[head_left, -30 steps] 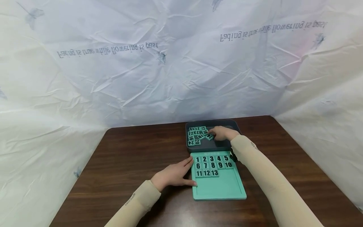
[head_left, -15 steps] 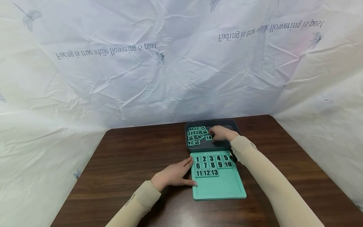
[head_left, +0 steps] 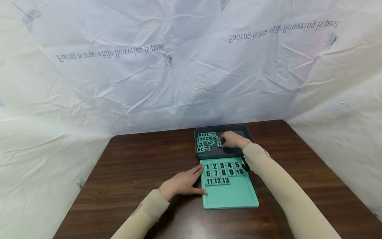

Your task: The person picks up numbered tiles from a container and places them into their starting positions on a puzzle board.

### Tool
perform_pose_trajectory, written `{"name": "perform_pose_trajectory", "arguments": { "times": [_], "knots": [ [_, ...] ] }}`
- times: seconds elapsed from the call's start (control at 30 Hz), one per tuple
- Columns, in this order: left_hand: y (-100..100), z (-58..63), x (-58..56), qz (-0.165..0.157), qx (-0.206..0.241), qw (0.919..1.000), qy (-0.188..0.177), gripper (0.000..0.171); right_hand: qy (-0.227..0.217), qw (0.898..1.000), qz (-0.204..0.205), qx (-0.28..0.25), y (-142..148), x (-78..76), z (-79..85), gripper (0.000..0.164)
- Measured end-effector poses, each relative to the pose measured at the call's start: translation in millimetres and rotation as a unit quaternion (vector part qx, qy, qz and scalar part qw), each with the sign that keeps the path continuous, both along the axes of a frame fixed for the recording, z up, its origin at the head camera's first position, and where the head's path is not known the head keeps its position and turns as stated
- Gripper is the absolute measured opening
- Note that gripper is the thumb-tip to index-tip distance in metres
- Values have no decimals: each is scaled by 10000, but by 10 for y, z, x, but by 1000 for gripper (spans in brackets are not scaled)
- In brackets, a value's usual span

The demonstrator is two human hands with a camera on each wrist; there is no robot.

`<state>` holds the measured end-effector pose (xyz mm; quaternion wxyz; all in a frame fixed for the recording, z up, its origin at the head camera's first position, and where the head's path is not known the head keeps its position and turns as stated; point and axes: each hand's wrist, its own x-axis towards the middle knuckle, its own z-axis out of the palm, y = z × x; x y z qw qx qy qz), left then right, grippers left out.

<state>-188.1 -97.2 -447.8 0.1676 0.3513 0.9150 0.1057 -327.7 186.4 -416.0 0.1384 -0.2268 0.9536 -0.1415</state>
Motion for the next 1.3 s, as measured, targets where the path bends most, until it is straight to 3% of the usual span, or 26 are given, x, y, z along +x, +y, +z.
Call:
{"name": "perform_pose_trajectory", "arguments": {
  "times": [0.3, 0.57, 0.77, 1.0, 1.3],
  "knots": [
    [-19, 39, -47, 24, -7, 10000, 29, 103, 294, 9967, -67, -760, 172, 204, 339, 42],
    [-9, 31, 10, -2, 2, 9999, -104, 103, 612, 9915, 48, -1150, 401, 687, 487, 40],
    [-18, 11, 28, -44, 83, 9999, -58, 102, 570, 9889, 260, -1345, 537, 1074, 462, 37],
    [-20, 4, 4, -70, 58, 10000, -37, 101, 427, 9897, 456, -1291, 573, 1473, 272, 34],
    [-12, 20, 5, 1, 62, 10000, -38, 101, 218, 9927, 502, -1078, 490, 1756, 40, 31]
  ]
}}
